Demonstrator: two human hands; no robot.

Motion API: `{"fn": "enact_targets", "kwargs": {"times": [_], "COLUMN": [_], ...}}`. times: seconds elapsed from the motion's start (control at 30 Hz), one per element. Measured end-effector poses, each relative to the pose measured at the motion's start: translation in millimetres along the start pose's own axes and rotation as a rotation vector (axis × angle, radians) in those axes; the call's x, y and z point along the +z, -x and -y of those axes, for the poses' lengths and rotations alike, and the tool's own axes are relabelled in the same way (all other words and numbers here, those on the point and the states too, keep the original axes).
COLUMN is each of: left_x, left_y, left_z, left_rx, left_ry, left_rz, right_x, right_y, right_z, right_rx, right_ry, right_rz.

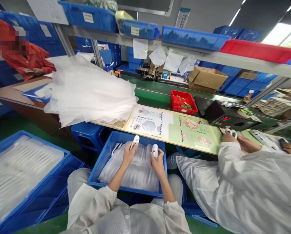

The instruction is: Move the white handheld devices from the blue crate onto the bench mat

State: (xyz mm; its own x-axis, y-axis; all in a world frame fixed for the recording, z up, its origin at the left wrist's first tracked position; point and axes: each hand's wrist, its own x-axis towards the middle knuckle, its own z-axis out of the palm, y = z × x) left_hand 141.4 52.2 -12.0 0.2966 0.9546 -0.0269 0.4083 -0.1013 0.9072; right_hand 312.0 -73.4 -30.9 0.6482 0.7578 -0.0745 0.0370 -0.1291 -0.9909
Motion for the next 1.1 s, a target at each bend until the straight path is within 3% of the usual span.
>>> {"fn": "enact_targets", "kwargs": {"times": [0.17,0.3,0.47,0.63,0.87,1.1], "left_x": [16,42,63,66,66,69], "left_y": [-70,-119,-157,-181,-185,-185], "left_z": [-86,-119,-119,-111,-110,-110], "left_rx": [0.223,0.246,0.209,0.151,0.163,0.101], "left_ry": [0.022,-0.092,-0.244,-0.17,-0.185,-0.227], "left_rz": [0.034,0.096,0.044,0.032,0.018,-0.03], "right_x": [-17,-21,-17,-6,12,14], "right_y": [-100,-160,-191,-200,-197,-200], "right_z": [67,90,83,79,85,79], "right_rx": [-0.201,-0.248,-0.397,-0.465,-0.532,-0.525], "right_ry": [0.067,0.206,0.317,0.407,0.595,0.69], "right_rz": [-0.142,-0.247,-0.242,-0.272,-0.18,-0.207]}}
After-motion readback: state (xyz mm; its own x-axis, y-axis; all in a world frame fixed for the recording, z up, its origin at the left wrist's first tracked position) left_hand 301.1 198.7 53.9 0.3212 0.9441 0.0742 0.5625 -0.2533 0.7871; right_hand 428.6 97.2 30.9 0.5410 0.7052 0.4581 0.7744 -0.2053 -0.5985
